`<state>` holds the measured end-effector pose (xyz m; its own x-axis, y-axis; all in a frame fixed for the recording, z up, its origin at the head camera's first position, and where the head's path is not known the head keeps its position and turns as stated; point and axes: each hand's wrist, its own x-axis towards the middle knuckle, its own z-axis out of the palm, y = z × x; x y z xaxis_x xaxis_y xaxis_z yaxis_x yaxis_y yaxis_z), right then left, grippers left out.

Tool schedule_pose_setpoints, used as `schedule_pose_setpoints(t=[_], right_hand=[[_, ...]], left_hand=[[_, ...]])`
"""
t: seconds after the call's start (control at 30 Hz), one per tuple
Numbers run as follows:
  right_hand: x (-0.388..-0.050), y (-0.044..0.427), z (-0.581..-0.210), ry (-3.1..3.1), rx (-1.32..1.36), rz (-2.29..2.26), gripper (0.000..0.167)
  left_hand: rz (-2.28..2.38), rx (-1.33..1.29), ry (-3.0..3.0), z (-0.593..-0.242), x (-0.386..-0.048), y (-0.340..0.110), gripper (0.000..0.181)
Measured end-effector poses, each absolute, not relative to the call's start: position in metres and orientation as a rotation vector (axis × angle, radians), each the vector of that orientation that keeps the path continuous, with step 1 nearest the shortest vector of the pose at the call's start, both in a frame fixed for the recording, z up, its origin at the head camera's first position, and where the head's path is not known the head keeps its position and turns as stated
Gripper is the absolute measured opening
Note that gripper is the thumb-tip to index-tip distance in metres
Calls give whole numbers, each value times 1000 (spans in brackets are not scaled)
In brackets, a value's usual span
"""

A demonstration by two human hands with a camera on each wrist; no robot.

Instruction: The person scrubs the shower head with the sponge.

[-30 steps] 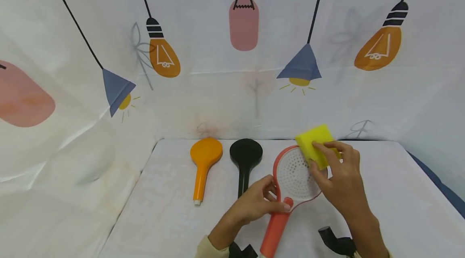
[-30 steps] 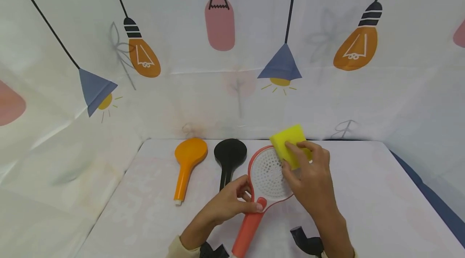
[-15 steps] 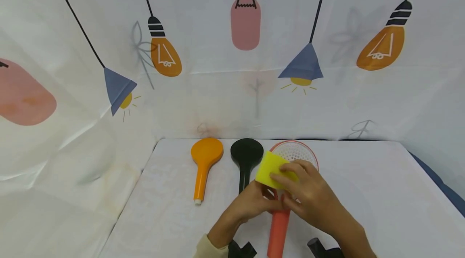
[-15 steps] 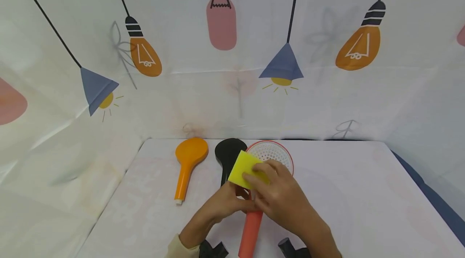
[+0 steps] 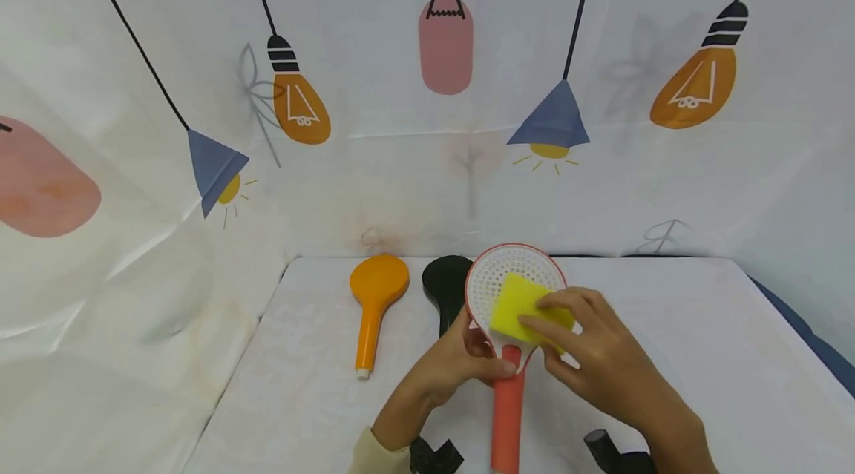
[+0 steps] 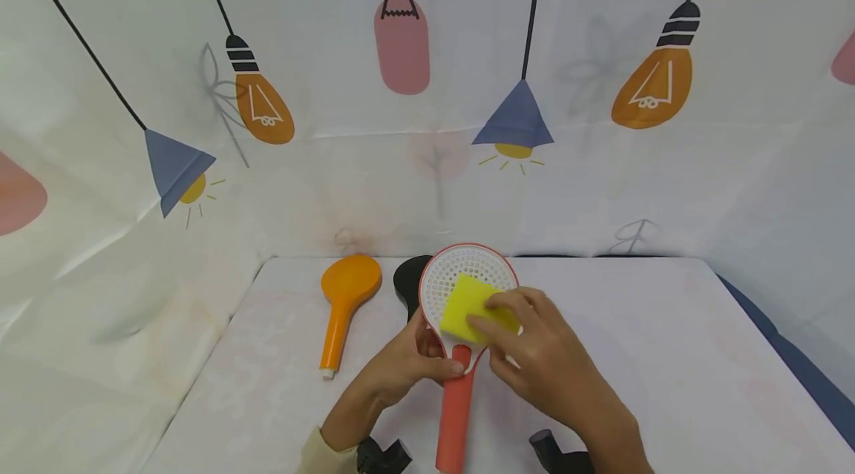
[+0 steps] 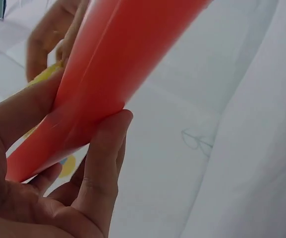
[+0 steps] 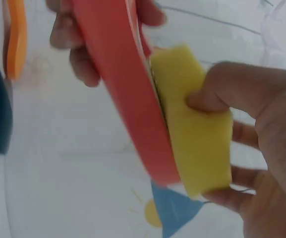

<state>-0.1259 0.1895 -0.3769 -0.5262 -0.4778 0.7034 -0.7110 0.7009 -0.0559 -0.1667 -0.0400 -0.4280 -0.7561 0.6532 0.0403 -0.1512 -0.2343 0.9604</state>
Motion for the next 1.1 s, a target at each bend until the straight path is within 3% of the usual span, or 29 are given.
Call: schedule_pose_setpoints(t=[0.23,0.53,0.97,1.1], right_hand=[[-131,205,-378,-2208,671,491,52],[-131,191,-383,-2237,696,526,49],[-125,159,-388,-2230,980,532,41],[-119,155,-386,-2213,1147,585,30]], left_hand=[[2077,555,1442,-428,-169,-47,94],[2136,476,1394,-429,-172,-53,85],[2249,337,1241,-419,-175,-71,62],[2279,352,1229,-417,-177,-78,59]])
